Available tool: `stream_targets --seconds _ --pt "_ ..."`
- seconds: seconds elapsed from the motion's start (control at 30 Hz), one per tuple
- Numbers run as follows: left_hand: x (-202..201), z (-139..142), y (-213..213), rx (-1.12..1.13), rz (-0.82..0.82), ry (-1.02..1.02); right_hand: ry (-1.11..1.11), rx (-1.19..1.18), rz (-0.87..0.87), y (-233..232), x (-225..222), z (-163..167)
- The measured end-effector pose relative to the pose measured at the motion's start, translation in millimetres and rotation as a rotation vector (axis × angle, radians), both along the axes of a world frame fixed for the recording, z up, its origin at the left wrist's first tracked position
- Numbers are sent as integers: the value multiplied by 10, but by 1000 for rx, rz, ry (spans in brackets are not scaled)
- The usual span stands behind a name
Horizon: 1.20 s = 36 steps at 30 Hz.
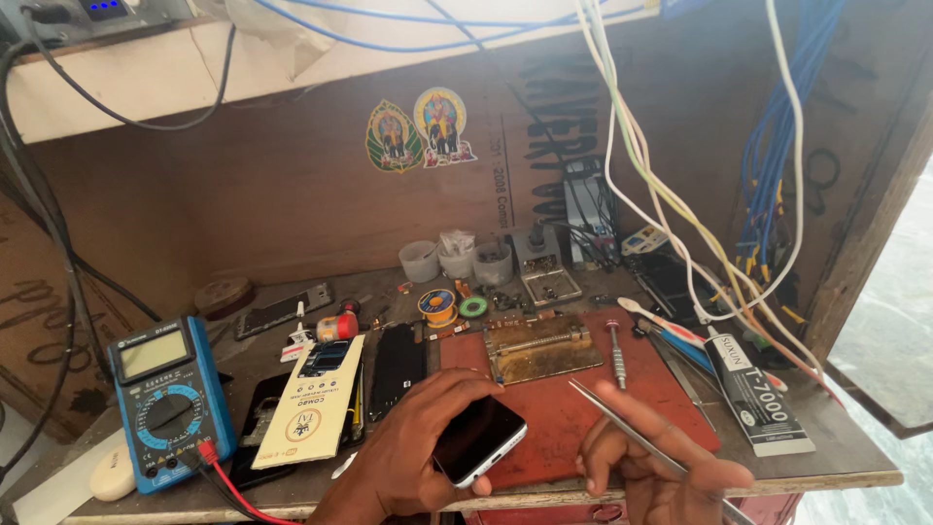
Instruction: The person holds a disassembled smartphone in one hand and uses a thin metal pry tool with the other hand to work along the phone's edge and interior, repeatedly scraping and prying at the device. They later flip the phone over and continue working on its other side with the tool.
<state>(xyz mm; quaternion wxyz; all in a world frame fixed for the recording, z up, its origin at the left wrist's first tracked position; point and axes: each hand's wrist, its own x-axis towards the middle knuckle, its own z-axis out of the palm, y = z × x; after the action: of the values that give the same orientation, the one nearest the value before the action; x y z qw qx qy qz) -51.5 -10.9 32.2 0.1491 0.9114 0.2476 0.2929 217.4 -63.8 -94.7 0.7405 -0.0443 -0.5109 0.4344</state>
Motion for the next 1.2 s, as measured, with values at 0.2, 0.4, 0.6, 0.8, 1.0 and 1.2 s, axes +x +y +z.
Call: stream_targets --seconds 0.2,0.4,0.6,0.8,1.0,1.2 --pt "-29 -71 41 3 13 -58 -241 2 -266 17 -23 129" --pt "-16 -68 48 80 8 -68 -527 117 -521 -29 -218 427" --pt "14 -20 -4 74 49 -61 -535 212 -718 -133 -400 580" --pt "51 7 -23 86 63 -48 -394 -135 -444 -174 -380 546" --pt "62 8 -23 79 82 -3 -542 139 -601 -151 -256 542" --pt "63 -3 -23 86 101 14 -644 141 -628 -160 -199 562"
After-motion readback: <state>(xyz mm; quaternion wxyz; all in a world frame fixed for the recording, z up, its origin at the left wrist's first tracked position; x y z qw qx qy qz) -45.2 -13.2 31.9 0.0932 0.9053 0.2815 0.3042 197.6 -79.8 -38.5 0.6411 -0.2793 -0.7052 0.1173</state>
